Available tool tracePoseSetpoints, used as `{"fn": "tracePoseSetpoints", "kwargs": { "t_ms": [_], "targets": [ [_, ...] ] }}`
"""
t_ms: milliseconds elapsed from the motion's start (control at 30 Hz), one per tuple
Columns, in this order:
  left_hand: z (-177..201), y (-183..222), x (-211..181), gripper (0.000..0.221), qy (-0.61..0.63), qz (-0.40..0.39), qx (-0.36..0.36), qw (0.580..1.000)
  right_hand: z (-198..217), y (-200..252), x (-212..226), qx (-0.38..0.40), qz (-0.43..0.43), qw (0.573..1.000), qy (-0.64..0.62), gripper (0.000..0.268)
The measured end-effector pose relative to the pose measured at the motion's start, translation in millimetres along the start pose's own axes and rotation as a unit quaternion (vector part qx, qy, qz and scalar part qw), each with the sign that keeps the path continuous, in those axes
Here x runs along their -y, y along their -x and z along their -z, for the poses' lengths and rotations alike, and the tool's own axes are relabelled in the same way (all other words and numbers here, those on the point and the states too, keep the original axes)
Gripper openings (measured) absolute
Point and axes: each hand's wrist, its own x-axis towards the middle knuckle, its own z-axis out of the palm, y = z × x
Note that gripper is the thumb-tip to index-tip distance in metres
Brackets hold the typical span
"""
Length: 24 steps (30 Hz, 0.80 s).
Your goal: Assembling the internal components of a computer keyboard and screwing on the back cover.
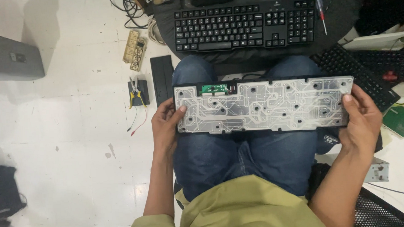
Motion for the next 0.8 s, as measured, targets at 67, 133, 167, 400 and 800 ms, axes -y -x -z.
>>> {"fn": "tracePoseSetpoints", "kwargs": {
  "t_ms": [67, 133, 167, 400, 800],
  "targets": [
    [-1, -3, 8, 0.049, 0.1, -0.029, -0.02, 0.994, -4, 2, 6, 0.006, -0.026, 0.998, -0.053, 0.047],
    [-3, 4, 3, 0.052, 0.104, -0.031, -0.02, 0.994, -4, 9, 22, 0.008, -0.044, 0.998, -0.054, 0.049],
    [-3, 7, 0, 0.055, 0.108, -0.034, -0.024, 0.993, -4, 12, 30, 0.012, -0.064, 0.996, -0.055, 0.052],
    [-1, 30, -27, 0.057, 0.127, -0.006, -0.043, 0.991, 15, 23, 52, -0.008, -0.065, 0.997, -0.043, 0.056],
    [-1, 41, -32, 0.06, -0.12, -0.104, -0.049, 0.986, -6, 38, 51, 0.053, -0.023, 0.998, -0.022, 0.046]
  ]
}}
